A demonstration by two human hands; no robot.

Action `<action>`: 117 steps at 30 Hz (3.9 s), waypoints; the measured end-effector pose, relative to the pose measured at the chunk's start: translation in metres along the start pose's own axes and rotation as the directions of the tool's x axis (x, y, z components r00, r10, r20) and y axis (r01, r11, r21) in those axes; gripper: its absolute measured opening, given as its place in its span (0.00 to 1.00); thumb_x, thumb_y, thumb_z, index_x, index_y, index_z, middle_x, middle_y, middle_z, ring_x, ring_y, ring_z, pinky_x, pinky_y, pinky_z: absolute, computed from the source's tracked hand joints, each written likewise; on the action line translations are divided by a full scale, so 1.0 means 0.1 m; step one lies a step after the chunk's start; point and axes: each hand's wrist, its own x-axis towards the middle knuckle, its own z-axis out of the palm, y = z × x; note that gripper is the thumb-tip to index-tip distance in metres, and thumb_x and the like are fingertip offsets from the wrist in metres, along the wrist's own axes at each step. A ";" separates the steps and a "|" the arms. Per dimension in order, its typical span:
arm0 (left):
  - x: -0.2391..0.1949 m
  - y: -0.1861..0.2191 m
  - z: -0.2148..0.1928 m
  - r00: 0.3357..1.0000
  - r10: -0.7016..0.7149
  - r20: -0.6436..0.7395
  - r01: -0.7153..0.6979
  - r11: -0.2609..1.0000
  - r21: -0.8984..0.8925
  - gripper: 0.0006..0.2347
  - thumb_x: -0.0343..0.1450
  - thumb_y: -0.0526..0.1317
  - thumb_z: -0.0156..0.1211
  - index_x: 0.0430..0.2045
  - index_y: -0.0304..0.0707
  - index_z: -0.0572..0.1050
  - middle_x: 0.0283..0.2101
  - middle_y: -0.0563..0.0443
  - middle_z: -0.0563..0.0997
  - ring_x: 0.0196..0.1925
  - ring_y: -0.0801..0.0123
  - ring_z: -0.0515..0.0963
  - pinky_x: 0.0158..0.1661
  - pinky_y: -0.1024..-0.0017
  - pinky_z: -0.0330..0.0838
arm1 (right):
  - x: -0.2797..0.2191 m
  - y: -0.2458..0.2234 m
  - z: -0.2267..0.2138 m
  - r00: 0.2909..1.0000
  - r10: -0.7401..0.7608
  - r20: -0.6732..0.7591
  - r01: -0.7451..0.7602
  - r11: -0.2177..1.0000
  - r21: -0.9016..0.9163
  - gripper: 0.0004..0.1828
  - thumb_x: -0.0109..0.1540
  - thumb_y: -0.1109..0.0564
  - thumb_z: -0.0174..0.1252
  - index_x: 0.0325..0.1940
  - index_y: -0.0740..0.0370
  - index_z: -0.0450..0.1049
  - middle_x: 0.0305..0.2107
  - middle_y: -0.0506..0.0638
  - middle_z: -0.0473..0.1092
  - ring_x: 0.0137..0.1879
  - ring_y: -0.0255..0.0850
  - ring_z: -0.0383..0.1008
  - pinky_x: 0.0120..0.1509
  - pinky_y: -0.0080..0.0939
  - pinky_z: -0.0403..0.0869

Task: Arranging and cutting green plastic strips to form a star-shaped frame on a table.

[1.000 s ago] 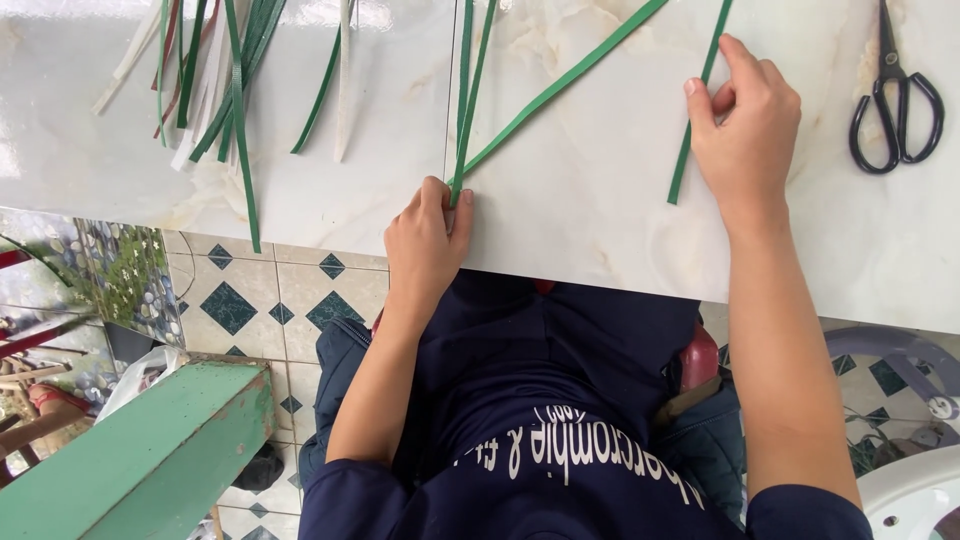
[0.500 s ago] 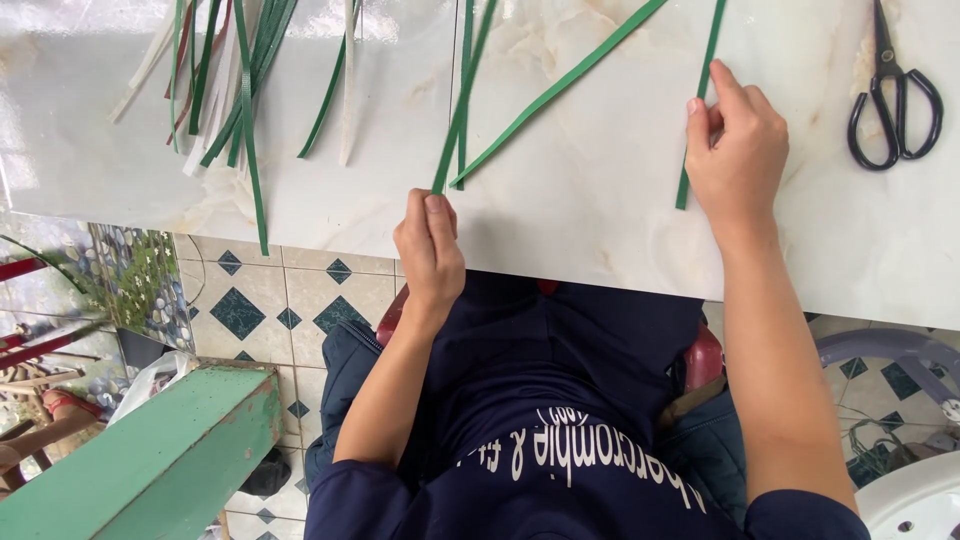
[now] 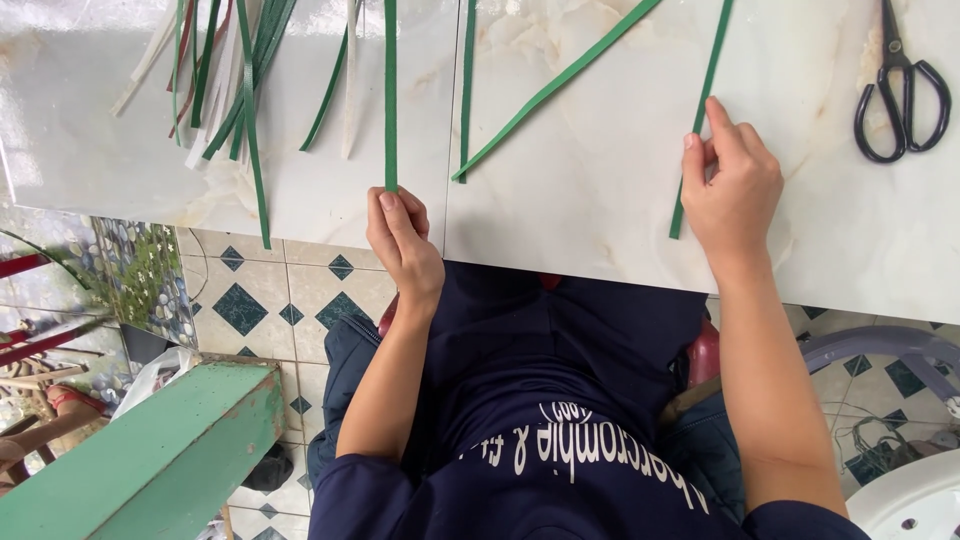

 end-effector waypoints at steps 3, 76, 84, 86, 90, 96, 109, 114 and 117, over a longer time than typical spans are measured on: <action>-0.02 -0.01 0.02 1.000 -0.004 -0.003 0.004 1.000 -0.027 0.14 0.77 0.44 0.33 0.20 0.41 0.56 0.19 0.57 0.58 0.19 0.78 0.53 0.21 0.79 0.46 | -0.01 -0.02 -0.01 1.000 0.013 0.003 -0.013 1.000 0.008 0.17 0.66 0.67 0.60 0.60 0.71 0.75 0.26 0.49 0.67 0.27 0.40 0.66 0.32 0.41 0.69; 0.18 0.69 0.99 0.679 0.048 0.733 0.080 0.987 -0.139 0.02 0.71 0.35 0.55 0.33 0.38 0.71 0.28 0.52 0.77 0.29 0.74 0.78 0.31 0.77 0.78 | 0.16 -0.58 -0.38 0.828 0.517 0.216 -0.418 0.312 0.853 0.02 0.67 0.64 0.55 0.41 0.66 0.68 0.27 0.55 0.69 0.23 0.35 0.67 0.22 0.30 0.67; -0.04 0.70 1.15 0.695 0.018 0.719 0.051 0.996 -0.075 0.03 0.69 0.33 0.60 0.32 0.32 0.77 0.27 0.45 0.80 0.30 0.66 0.83 0.30 0.72 0.82 | 0.19 -0.71 -0.40 0.898 0.423 0.120 -0.291 0.367 0.884 0.04 0.68 0.69 0.56 0.41 0.76 0.70 0.25 0.64 0.68 0.25 0.45 0.73 0.28 0.40 0.76; -0.02 0.70 1.15 0.708 0.028 0.705 0.018 0.998 -0.057 0.04 0.69 0.33 0.61 0.32 0.32 0.77 0.27 0.44 0.81 0.30 0.65 0.84 0.30 0.73 0.82 | 0.20 -0.72 -0.41 0.907 0.401 0.126 -0.291 0.383 0.877 0.04 0.68 0.69 0.56 0.41 0.77 0.70 0.26 0.65 0.69 0.27 0.46 0.74 0.29 0.41 0.77; -0.03 0.75 1.13 0.725 0.031 0.688 0.004 0.999 -0.050 0.04 0.69 0.32 0.60 0.34 0.29 0.78 0.26 0.41 0.81 0.29 0.62 0.83 0.31 0.70 0.82 | 0.22 -0.75 -0.47 0.916 0.378 0.135 -0.295 0.407 0.864 0.04 0.69 0.69 0.56 0.42 0.78 0.71 0.26 0.65 0.69 0.27 0.46 0.74 0.30 0.43 0.78; 0.00 0.76 1.13 0.733 0.023 0.680 0.004 0.999 -0.038 0.06 0.70 0.33 0.61 0.36 0.32 0.78 0.25 0.42 0.81 0.27 0.65 0.83 0.30 0.72 0.82 | 0.26 -0.77 -0.56 0.938 0.316 0.145 -0.279 0.434 0.857 0.04 0.69 0.72 0.54 0.44 0.82 0.71 0.27 0.67 0.68 0.28 0.47 0.74 0.30 0.43 0.77; -0.02 0.71 1.19 0.773 0.026 0.634 0.029 0.997 -0.076 0.05 0.70 0.37 0.60 0.34 0.36 0.79 0.22 0.44 0.81 0.24 0.68 0.82 0.27 0.74 0.82 | 0.23 -0.78 -0.58 0.934 0.301 0.192 -0.309 0.413 0.857 0.06 0.67 0.73 0.56 0.47 0.82 0.69 0.30 0.67 0.70 0.30 0.46 0.74 0.33 0.42 0.78; -0.03 0.72 1.22 0.777 0.031 0.629 0.026 0.996 -0.081 0.05 0.70 0.37 0.59 0.33 0.36 0.79 0.21 0.44 0.81 0.24 0.68 0.82 0.26 0.74 0.81 | 0.24 -0.80 -0.61 0.928 0.307 0.209 -0.326 0.403 0.855 0.07 0.66 0.73 0.57 0.47 0.82 0.69 0.32 0.66 0.70 0.32 0.45 0.75 0.34 0.42 0.78; -0.03 0.72 1.22 0.776 0.030 0.630 0.020 0.997 -0.072 0.05 0.70 0.37 0.59 0.32 0.34 0.79 0.21 0.43 0.81 0.23 0.67 0.82 0.26 0.73 0.81 | 0.25 -0.79 -0.61 0.924 0.316 0.216 -0.335 0.397 0.855 0.07 0.66 0.72 0.57 0.47 0.81 0.69 0.32 0.66 0.71 0.32 0.45 0.75 0.34 0.42 0.79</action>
